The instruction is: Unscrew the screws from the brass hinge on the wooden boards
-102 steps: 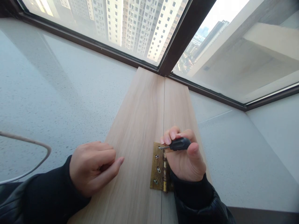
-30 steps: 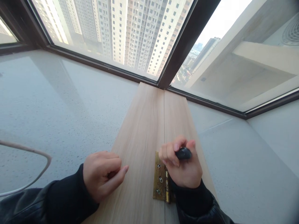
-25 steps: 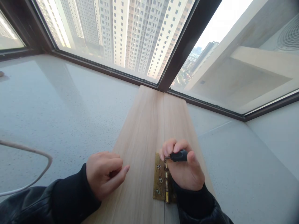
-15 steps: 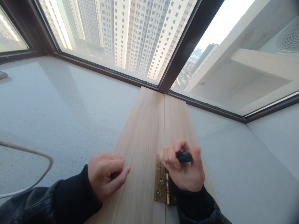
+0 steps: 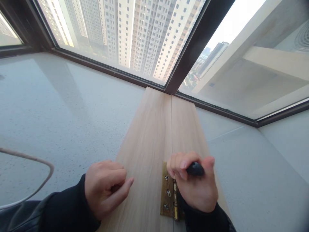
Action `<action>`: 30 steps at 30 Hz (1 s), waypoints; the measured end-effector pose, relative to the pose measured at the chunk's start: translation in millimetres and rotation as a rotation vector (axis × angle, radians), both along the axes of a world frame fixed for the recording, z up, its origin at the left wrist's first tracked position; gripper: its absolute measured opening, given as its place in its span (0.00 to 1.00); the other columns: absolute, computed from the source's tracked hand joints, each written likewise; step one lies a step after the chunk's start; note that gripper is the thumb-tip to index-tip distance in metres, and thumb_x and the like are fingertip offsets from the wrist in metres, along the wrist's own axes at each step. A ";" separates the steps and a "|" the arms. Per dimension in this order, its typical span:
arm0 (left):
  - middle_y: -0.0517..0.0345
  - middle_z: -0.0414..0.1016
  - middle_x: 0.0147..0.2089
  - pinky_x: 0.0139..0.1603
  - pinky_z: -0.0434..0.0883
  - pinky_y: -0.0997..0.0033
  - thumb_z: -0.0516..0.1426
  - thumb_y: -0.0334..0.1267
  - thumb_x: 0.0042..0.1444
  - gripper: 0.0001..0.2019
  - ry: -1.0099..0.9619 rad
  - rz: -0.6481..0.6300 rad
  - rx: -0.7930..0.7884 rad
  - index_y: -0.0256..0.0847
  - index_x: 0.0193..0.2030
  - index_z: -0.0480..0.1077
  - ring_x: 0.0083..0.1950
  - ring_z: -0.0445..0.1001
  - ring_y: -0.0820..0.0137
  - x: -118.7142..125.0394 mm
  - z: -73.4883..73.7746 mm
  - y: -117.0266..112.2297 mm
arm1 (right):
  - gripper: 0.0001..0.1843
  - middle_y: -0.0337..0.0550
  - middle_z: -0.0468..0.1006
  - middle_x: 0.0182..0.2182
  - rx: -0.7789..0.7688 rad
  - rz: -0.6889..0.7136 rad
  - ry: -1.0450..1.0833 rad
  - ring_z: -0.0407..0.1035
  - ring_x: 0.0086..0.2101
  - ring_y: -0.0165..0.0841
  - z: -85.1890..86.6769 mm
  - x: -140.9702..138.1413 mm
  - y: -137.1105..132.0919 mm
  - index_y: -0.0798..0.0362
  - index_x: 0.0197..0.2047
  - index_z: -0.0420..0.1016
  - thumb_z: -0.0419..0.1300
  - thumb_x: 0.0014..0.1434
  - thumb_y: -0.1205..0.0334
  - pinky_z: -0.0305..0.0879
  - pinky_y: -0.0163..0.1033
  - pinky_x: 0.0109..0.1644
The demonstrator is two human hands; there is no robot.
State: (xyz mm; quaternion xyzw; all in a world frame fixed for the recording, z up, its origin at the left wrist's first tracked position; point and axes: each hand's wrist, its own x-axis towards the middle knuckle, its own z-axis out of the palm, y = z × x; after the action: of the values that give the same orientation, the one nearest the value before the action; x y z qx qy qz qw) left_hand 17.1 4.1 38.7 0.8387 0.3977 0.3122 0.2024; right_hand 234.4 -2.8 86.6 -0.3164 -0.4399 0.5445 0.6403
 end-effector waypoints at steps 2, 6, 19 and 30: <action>0.66 0.48 0.18 0.26 0.49 0.71 0.49 0.32 0.58 0.18 -0.007 -0.005 -0.002 0.37 0.19 0.46 0.22 0.48 0.77 -0.3 0.1 -0.4 | 0.24 0.37 0.61 0.20 0.001 -0.010 -0.023 0.58 0.24 0.30 0.4 2.2 -1.4 0.49 0.33 0.77 0.50 0.61 0.40 0.57 0.38 0.28; 0.66 0.48 0.19 0.26 0.49 0.71 0.49 0.31 0.58 0.18 -0.017 -0.016 -0.017 0.37 0.19 0.46 0.22 0.49 0.78 -1.0 1.2 -0.6 | 0.17 0.41 0.65 0.30 0.017 -0.073 -0.065 0.63 0.31 0.31 -2.5 8.9 -3.0 0.50 0.38 0.80 0.57 0.59 0.48 0.61 0.40 0.34; 0.66 0.51 0.18 0.25 0.50 0.71 0.48 0.31 0.59 0.19 -0.004 -0.004 0.009 0.37 0.18 0.48 0.21 0.51 0.77 -0.1 0.4 -1.1 | 0.17 0.39 0.65 0.25 0.071 -0.021 -0.089 0.62 0.29 0.32 -0.6 5.4 -4.7 0.49 0.37 0.76 0.53 0.62 0.48 0.59 0.40 0.33; 0.66 0.51 0.18 0.25 0.49 0.70 0.48 0.30 0.59 0.18 -0.025 -0.014 0.017 0.37 0.18 0.48 0.21 0.51 0.77 1.3 3.2 -1.1 | 0.18 0.35 0.62 0.18 0.009 0.023 0.019 0.57 0.23 0.28 4.3 2.6 -3.8 0.47 0.36 0.75 0.46 0.66 0.54 0.56 0.37 0.28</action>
State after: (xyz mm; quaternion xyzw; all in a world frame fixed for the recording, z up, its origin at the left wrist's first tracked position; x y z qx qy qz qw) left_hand 18.5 3.0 41.9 0.8390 0.3868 0.3248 0.2026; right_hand 237.0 -6.6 90.9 -0.3034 -0.4399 0.5530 0.6393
